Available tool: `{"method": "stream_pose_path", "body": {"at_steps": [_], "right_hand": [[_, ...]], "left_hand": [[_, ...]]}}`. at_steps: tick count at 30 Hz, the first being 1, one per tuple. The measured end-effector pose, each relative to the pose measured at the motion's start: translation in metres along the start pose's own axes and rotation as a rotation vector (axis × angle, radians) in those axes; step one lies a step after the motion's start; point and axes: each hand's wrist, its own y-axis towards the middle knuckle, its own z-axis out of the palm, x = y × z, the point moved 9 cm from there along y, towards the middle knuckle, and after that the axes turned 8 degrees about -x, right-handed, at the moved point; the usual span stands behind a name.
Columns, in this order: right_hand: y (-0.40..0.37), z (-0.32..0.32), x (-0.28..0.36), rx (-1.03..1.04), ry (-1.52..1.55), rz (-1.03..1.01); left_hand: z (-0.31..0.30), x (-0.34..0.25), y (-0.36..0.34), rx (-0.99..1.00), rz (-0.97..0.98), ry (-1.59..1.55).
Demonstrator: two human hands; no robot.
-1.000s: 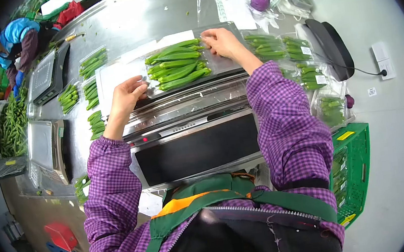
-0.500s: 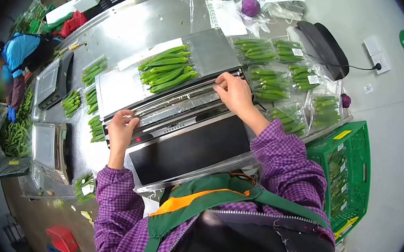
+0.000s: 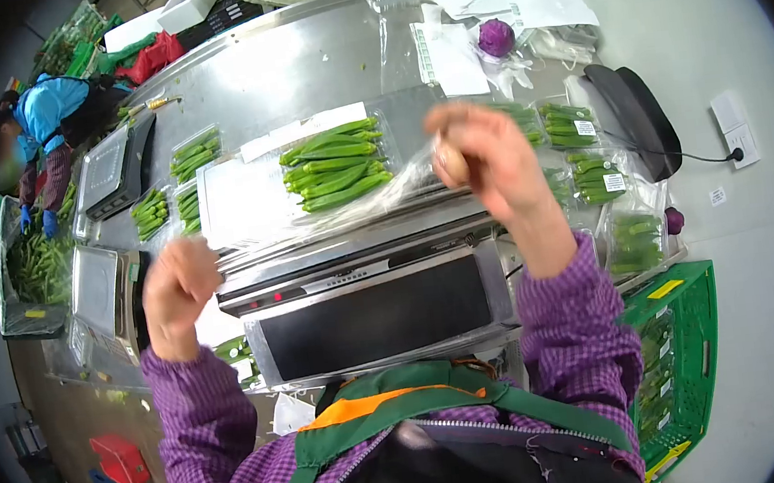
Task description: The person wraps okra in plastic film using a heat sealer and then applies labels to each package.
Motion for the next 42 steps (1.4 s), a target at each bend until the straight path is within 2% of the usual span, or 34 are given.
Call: {"method": "stream_pose_path", "body": {"at_steps": [1,2,3,4,5,6,7,8,9,10,11,12,13,15,16,17,19,20,21,23,25,27,29,30,31,33,34,36,37,39,41,42], "right_hand": [[0.020,0.008,0.016,-0.018,-0.042,-0.127],[0.043,0.018,0.027,-0.019,-0.128,-0.229],[0.067,0.026,0.036,-0.021,-0.213,-0.329],[0.097,0.018,0.028,-0.049,-0.328,-0.373],[0.122,0.006,0.011,-0.077,-0.442,-0.417],[0.139,-0.004,-0.013,-0.111,-0.613,-0.360],[0.153,-0.019,-0.040,-0.146,-0.783,-0.297],[0.161,-0.034,-0.077,-0.091,-0.954,-0.280],[0.165,-0.046,-0.104,-0.035,-1.125,-0.261],[0.160,-0.044,-0.108,-0.020,-1.223,-0.282],[0.149,-0.042,-0.114,-0.006,-1.321,-0.299],[0.142,-0.044,-0.115,-0.043,-1.250,-0.141],[0.137,-0.041,-0.113,-0.042,-1.246,-0.125],[0.126,-0.047,-0.111,-0.120,-0.990,-0.037],[0.127,-0.055,-0.109,-0.174,-0.867,0.017],[0.127,-0.057,-0.104,-0.174,-0.867,0.027],[0.126,-0.070,-0.109,-0.191,-0.705,0.245],[0.125,-0.069,-0.113,-0.098,-0.792,0.313],[0.123,-0.069,-0.111,-0.099,-0.793,0.313],[0.117,-0.052,-0.100,0.059,-0.924,0.183],[0.113,-0.059,-0.099,0.015,-0.862,0.118],[0.111,-0.069,-0.100,-0.022,-0.801,0.044],[0.105,-0.119,-0.106,-0.431,-0.354,0.153],[0.101,-0.137,-0.106,-0.497,-0.603,0.204],[0.098,-0.146,-0.108,-0.497,-0.603,0.199],[0.097,-0.142,-0.080,-0.516,-0.907,-0.045],[0.097,-0.141,-0.084,-0.519,-0.910,-0.045],[0.104,-0.092,-0.081,-0.273,-0.966,-0.343],[0.102,-0.087,-0.080,-0.282,-0.966,-0.346],[0.094,-0.077,-0.135,0.030,-0.961,0.320],[0.088,-0.068,-0.141,0.078,-0.951,0.280],[0.079,-0.058,-0.136,0.023,-0.805,0.315]], "left_hand": [[-0.002,-0.020,0.024,-0.038,0.052,-0.012],[-0.019,-0.026,0.050,-0.115,0.038,-0.286],[-0.031,-0.037,0.072,-0.488,0.111,-0.249],[-0.049,-0.039,0.100,-0.550,0.183,-0.174],[-0.070,-0.031,0.126,-0.570,0.257,0.092],[-0.096,-0.012,0.150,-0.583,0.329,0.359],[-0.142,0.024,0.171,-0.631,0.276,0.705],[-0.155,0.055,0.179,-0.567,0.469,1.117],[-0.118,0.068,0.174,-0.490,0.348,1.474],[-0.107,0.090,0.177,-0.393,0.020,1.617],[-0.086,0.083,0.166,-0.369,0.388,1.532],[-0.086,0.082,0.160,-0.376,0.308,1.424],[-0.084,0.077,0.156,-0.383,0.221,1.313],[-0.100,0.086,0.152,-0.435,-0.031,1.060],[-0.103,0.096,0.150,-0.420,-0.184,0.745],[-0.100,0.097,0.145,-0.394,-0.281,0.642],[-0.109,0.113,0.132,-0.339,-0.463,0.637],[-0.109,0.113,0.126,-0.337,-0.464,0.635],[-0.100,0.115,0.121,-0.278,-0.462,0.561],[-0.092,0.120,0.112,-0.215,-0.461,0.487],[-0.094,0.119,0.108,-0.219,-0.374,0.526],[-0.087,0.116,0.104,-0.238,-0.391,0.498],[-0.092,0.125,0.098,-0.253,-0.431,0.458],[-0.093,0.128,0.099,-0.291,-0.385,0.398],[-0.095,0.130,0.098,-0.289,-0.382,0.400],[-0.092,0.131,0.097,-0.288,-0.402,0.353],[-0.090,0.132,0.097,-0.285,-0.402,0.350],[-0.089,0.131,0.099,-0.287,-0.404,0.307],[-0.086,0.129,0.098,-0.279,-0.405,0.311],[-0.082,0.123,0.095,-0.258,-0.373,0.301],[-0.086,0.123,0.089,-0.298,-0.385,0.305],[-0.088,0.124,0.084,-0.333,-0.406,0.307]]}}
